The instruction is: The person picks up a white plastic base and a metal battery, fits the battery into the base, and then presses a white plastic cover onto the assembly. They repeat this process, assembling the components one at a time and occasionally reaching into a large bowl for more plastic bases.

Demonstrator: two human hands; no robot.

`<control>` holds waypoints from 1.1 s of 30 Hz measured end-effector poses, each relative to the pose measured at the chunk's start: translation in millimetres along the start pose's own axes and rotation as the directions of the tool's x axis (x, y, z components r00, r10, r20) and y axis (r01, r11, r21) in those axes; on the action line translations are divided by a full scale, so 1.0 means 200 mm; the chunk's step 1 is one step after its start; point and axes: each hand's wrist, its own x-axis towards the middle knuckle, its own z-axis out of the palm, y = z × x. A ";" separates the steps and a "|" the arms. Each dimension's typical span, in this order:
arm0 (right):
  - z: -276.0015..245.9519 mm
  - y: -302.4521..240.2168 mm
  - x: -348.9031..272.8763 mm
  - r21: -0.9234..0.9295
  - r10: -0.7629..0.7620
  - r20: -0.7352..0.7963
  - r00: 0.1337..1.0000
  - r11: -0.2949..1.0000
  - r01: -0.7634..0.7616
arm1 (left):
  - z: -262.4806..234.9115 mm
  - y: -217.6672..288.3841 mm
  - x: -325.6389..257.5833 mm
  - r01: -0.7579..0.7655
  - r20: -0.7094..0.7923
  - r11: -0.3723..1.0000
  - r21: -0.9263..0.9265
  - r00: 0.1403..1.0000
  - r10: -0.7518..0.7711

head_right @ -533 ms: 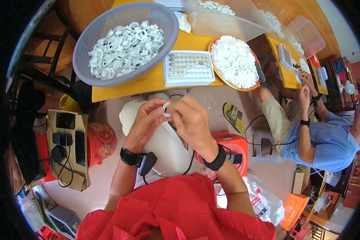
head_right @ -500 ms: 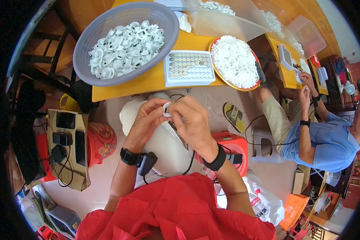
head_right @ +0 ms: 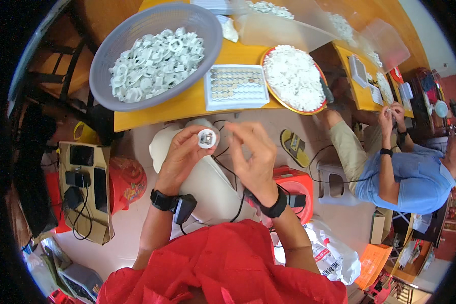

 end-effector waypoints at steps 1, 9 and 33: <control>0.00 0.03 0.03 -0.037 0.019 -0.034 0.999 0.999 -0.021 | 0.00 0.01 -0.01 -0.002 -0.026 1.000 0.000 1.000 0.002; -0.09 0.40 0.30 -0.211 0.022 -0.201 0.979 0.975 -0.065 | 0.01 0.01 0.01 0.016 -0.005 1.000 0.000 1.000 -0.016; 0.00 0.06 0.11 0.101 0.095 0.088 0.992 0.989 -0.104 | 0.00 0.02 0.00 0.013 -0.026 0.999 0.047 1.000 -0.012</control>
